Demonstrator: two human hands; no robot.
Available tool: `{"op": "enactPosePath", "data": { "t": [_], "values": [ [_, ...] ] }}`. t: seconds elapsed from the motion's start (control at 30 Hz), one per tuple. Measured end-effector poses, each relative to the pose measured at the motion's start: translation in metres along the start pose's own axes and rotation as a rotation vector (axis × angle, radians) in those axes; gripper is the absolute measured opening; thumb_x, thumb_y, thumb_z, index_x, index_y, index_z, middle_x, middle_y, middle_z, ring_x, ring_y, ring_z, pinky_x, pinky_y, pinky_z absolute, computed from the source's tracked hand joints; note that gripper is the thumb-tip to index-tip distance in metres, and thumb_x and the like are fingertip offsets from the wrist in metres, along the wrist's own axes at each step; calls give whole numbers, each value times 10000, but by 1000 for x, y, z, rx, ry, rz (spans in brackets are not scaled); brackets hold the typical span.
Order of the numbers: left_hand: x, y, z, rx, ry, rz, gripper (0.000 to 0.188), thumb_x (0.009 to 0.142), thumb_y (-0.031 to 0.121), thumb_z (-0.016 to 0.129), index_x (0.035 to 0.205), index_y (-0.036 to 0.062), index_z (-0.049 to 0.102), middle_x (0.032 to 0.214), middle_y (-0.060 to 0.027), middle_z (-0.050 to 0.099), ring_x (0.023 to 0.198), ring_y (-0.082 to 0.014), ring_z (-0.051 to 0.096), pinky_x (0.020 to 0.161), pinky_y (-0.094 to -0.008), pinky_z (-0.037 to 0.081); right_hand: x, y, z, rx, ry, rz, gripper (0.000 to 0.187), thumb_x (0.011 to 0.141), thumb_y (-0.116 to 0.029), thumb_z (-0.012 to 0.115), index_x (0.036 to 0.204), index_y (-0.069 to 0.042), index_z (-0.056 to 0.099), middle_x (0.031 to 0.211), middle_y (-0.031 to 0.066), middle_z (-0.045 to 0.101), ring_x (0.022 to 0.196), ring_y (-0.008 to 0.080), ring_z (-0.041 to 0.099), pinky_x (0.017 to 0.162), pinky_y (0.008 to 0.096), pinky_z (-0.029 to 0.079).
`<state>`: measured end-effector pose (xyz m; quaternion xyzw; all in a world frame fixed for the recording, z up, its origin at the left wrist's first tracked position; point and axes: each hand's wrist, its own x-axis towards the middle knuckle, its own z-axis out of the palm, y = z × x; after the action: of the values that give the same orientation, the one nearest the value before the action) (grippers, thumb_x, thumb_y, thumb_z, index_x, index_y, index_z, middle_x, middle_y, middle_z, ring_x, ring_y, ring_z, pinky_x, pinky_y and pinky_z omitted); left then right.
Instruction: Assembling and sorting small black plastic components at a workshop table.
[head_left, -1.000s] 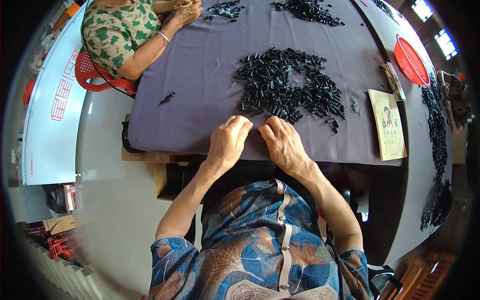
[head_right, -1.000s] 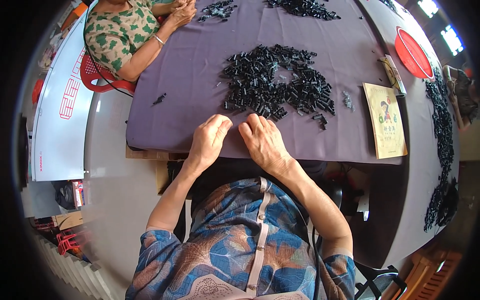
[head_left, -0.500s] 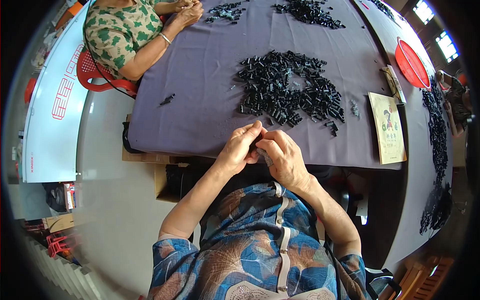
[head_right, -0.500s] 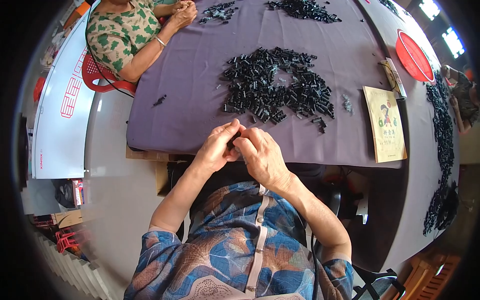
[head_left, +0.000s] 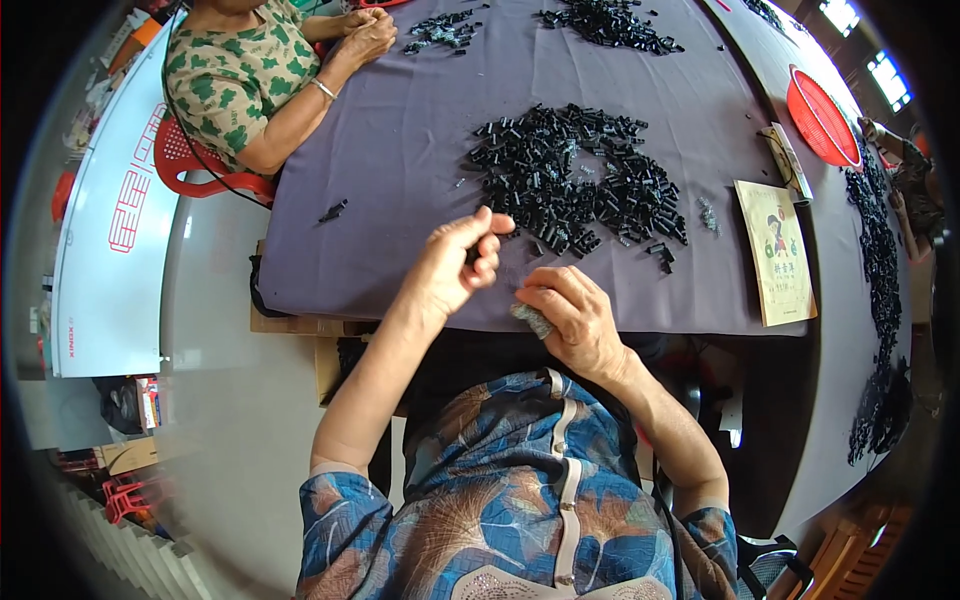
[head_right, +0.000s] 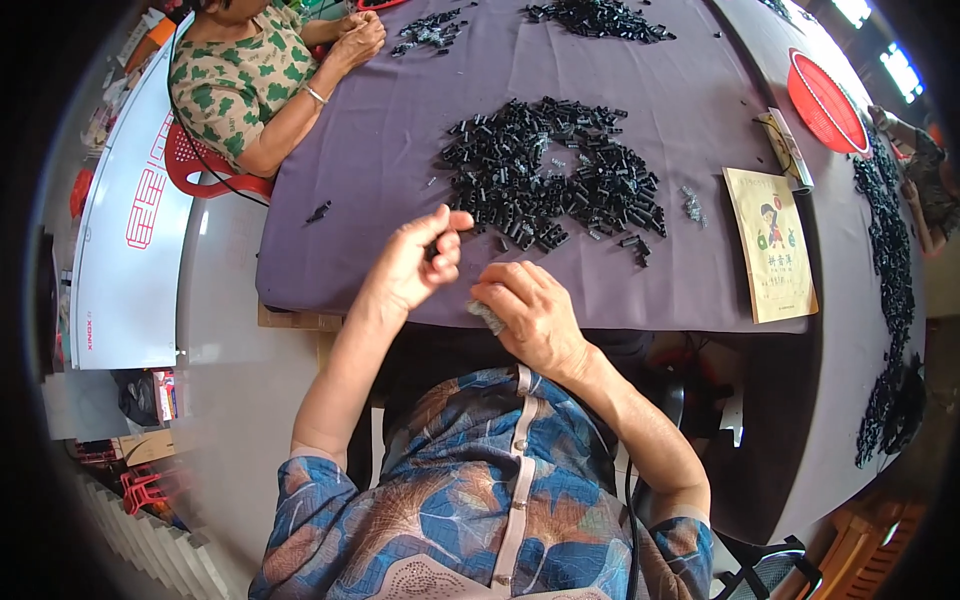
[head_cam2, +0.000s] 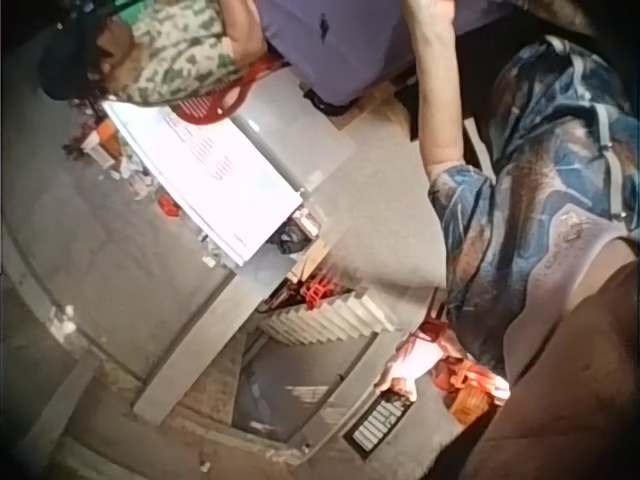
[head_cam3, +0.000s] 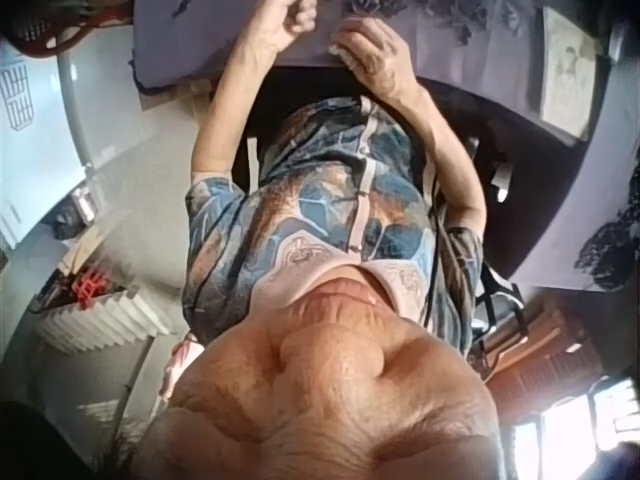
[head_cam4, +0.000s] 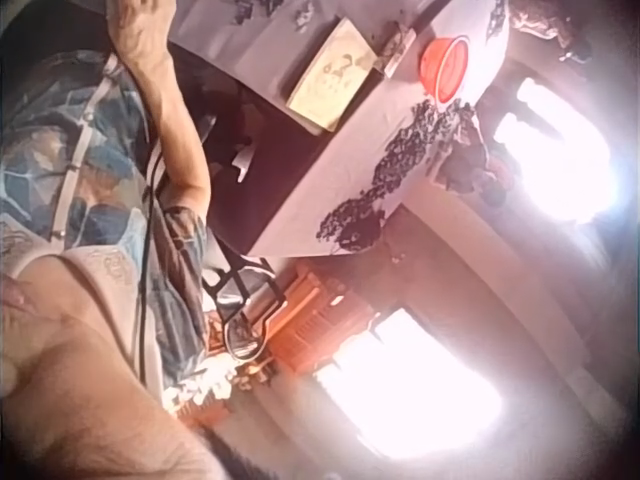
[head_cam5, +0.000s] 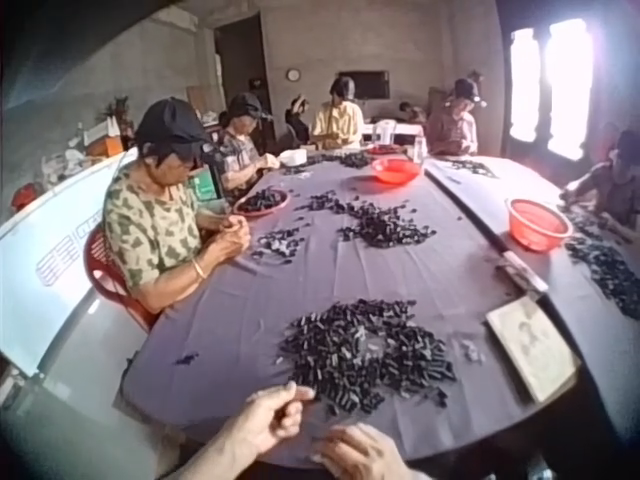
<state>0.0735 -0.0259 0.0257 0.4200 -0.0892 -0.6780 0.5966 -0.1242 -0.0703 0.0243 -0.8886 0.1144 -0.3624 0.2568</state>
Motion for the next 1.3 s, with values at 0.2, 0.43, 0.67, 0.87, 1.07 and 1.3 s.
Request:
{"op": "enactPosePath", "data": {
  "t": [0.2, 0.43, 0.67, 0.87, 1.07, 1.3],
  "values": [
    [29, 44, 16, 630, 176, 294, 268, 874, 64, 494, 1095, -42, 605, 620, 30, 469, 469, -20, 392, 356, -157, 276, -10, 15, -5, 47, 58, 113, 312, 615, 36, 650, 916, -34, 614, 937, 94, 594, 840, 286, 605, 725, 361, 511],
    [87, 33, 45, 1585, 304, 727, 153, 811, 180, 635, 895, 53, 651, 652, -77, 629, 597, -137, 596, 568, -297, 460, -13, 20, -5, 52, 34, 125, 316, 618, 51, 646, 921, -32, 611, 943, 100, 598, 849, 294, 608, 728, 366, 513],
    [84, 34, 40, 1730, 393, 670, 151, 807, 249, 621, 847, 104, 630, 721, -111, 654, 706, -303, 649, 626, -408, 485, -14, 18, -6, 89, 9, 140, 364, 579, 105, 575, 917, -25, 619, 934, 113, 596, 859, 307, 606, 752, 372, 513],
    [88, 50, 8, 1623, 365, 666, 155, 821, 244, 619, 864, 96, 632, 725, -128, 652, 707, -314, 649, 626, -409, 493, -15, 18, -6, 75, -2, 137, 382, 568, 91, 584, 930, -26, 619, 947, 112, 593, 866, 306, 605, 759, 375, 514],
    [78, 43, 10, 1539, 252, 611, 184, 802, 213, 647, 867, 42, 628, 630, -59, 599, 576, -158, 579, 577, -333, 469, -16, 22, -4, 37, -31, 133, 386, 558, 47, 624, 936, -33, 619, 948, 98, 590, 865, 295, 590, 772, 374, 500],
    [90, 32, 36, 1627, 184, 614, 196, 791, 261, 636, 877, 85, 640, 692, -103, 642, 674, -263, 642, 633, -373, 496, -16, 21, -3, 5, -33, 111, 389, 552, 19, 647, 936, -38, 620, 936, 85, 590, 842, 272, 578, 767, 362, 487]
  ]
}}
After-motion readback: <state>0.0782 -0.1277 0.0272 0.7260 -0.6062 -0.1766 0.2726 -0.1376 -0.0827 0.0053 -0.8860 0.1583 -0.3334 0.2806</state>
